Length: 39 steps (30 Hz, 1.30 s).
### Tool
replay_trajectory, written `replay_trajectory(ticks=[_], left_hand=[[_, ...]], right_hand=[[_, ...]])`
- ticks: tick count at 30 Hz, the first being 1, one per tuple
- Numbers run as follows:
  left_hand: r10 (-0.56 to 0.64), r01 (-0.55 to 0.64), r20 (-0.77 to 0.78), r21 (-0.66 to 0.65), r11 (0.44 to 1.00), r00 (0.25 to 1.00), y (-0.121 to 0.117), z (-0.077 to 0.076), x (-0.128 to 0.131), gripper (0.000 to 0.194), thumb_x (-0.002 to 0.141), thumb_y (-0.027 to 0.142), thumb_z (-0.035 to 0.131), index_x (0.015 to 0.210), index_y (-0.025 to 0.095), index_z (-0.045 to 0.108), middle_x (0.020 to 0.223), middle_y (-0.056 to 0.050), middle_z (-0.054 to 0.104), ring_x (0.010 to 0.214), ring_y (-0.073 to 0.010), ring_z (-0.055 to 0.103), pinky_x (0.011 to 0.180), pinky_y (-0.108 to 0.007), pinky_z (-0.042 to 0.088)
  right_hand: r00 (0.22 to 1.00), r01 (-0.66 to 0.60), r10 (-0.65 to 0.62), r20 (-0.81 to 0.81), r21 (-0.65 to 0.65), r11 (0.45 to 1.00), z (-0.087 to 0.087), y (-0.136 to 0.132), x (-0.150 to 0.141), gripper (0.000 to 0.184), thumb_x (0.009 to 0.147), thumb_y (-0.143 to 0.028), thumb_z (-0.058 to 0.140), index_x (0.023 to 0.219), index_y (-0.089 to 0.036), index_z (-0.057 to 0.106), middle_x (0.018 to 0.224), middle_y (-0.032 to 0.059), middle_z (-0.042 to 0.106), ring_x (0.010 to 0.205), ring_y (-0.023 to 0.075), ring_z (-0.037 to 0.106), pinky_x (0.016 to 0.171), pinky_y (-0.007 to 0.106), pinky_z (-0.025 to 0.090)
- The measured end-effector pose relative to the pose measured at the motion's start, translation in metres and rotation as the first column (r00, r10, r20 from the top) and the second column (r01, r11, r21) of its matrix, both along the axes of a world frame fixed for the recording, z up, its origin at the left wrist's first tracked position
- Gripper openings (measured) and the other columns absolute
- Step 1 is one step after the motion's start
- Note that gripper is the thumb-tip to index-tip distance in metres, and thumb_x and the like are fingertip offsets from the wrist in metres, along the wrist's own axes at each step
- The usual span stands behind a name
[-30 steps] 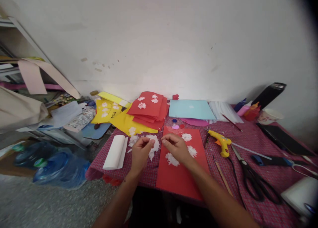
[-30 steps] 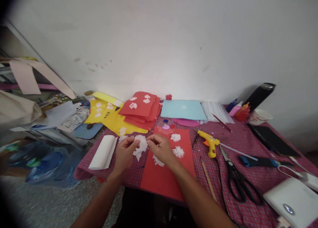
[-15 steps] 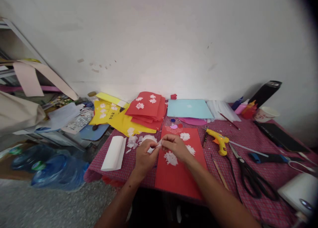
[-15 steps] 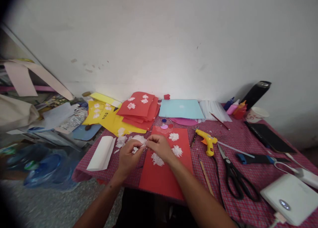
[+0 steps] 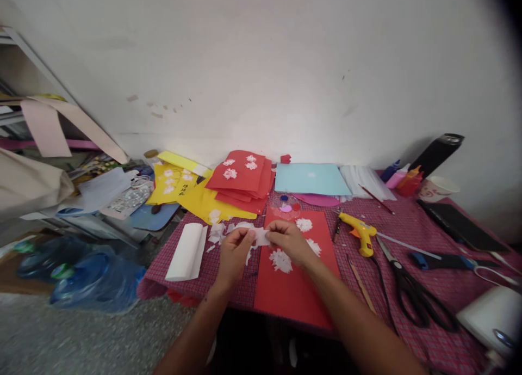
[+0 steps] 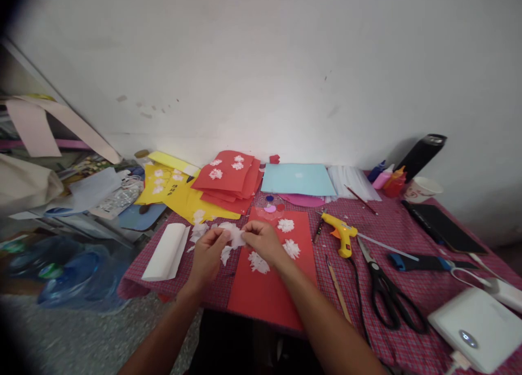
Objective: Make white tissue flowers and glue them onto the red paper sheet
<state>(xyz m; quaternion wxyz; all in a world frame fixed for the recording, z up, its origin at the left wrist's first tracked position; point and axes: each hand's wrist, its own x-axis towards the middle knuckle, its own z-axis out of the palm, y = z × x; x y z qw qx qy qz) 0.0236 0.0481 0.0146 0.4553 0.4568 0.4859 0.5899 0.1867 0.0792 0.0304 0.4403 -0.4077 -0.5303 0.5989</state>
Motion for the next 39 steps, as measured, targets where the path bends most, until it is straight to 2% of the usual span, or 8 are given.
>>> replay_trajectory(ticks=[5,16,21,25,32,36,39], left_hand=[[-0.011,0.015,0.136,-0.027,1.0,0.991,0.003,-0.006,0.003,0.025,0.082,0.041,0.071,0.076,0.017,0.067,0.069,0.001,0.059,0.064,-0.0113,0.052,0.063,-0.022,0.043],[0.088,-0.089,0.263,-0.008,0.996,0.961,0.007,-0.009,0.003,0.024,0.079,0.04,0.075,0.078,0.017,0.069,0.07,0.002,0.061,0.064,-0.0104,0.056,0.065,-0.022,0.047],[0.083,-0.083,0.275,-0.012,0.996,0.958,0.006,-0.008,0.004,0.023,0.08,0.039,0.076,0.082,0.017,0.07,0.073,0.001,0.063,0.066,-0.0097,0.058,0.067,-0.022,0.048],[0.069,-0.068,0.214,-0.012,0.998,0.974,0.005,-0.007,0.004,0.024,0.081,0.04,0.074,0.081,0.016,0.07,0.074,0.0,0.063,0.065,-0.01,0.058,0.066,-0.022,0.047],[0.109,-0.11,0.024,0.023,0.994,0.994,0.004,-0.003,0.002,0.026,0.085,0.041,0.069,0.076,0.017,0.068,0.068,0.0,0.061,0.064,-0.0117,0.055,0.063,-0.023,0.044],[0.124,-0.115,-0.136,0.069,0.991,0.983,-0.001,0.004,0.002,0.025,0.088,0.04,0.065,0.077,0.018,0.068,0.069,0.0,0.062,0.067,-0.0135,0.055,0.066,-0.024,0.044],[0.113,-0.086,-0.256,0.114,0.99,0.96,-0.005,0.007,0.003,0.025,0.09,0.039,0.062,0.079,0.018,0.067,0.072,0.001,0.064,0.07,-0.014,0.056,0.068,-0.024,0.044]], right_hand=[[1.0,0.005,-0.005,0.007,-0.011,1.0,0.0,0.0,-0.001,0.009,0.069,-0.027,0.064,0.065,-0.021,0.06,0.05,-0.0046,0.057,0.045,0.0116,0.049,0.048,0.024,0.036],[0.998,0.053,-0.052,0.02,-0.029,0.998,-0.003,0.002,-0.001,0.015,0.072,-0.03,0.065,0.063,-0.021,0.057,0.051,-0.004,0.058,0.046,0.0117,0.05,0.048,0.024,0.037],[0.999,0.054,-0.054,0.002,-0.043,0.998,-0.003,0.003,0.0,0.017,0.072,-0.032,0.068,0.064,-0.02,0.058,0.05,-0.004,0.058,0.045,0.011,0.049,0.047,0.024,0.037],[0.998,0.001,-0.005,-0.068,-0.06,0.998,-0.005,0.002,-0.001,0.017,0.073,-0.034,0.07,0.078,-0.019,0.064,0.055,-0.0039,0.061,0.047,0.0111,0.052,0.048,0.023,0.041],[0.989,-0.079,0.054,-0.136,-0.186,0.979,0.0,-0.002,0.001,0.045,0.072,-0.044,0.076,0.107,-0.019,0.062,0.068,-0.0034,0.064,0.053,0.0136,0.061,0.046,0.024,0.047],[0.986,-0.083,0.062,-0.155,-0.131,0.988,0.0,-0.002,-0.001,0.051,0.068,-0.04,0.082,0.108,-0.02,0.058,0.071,-0.0041,0.062,0.055,0.0123,0.059,0.046,0.023,0.045],[0.988,-0.074,0.062,-0.139,-0.081,0.994,-0.005,-0.001,-0.004,0.049,0.066,-0.033,0.083,0.105,-0.02,0.056,0.066,-0.0067,0.059,0.052,0.0108,0.054,0.046,0.022,0.042]])
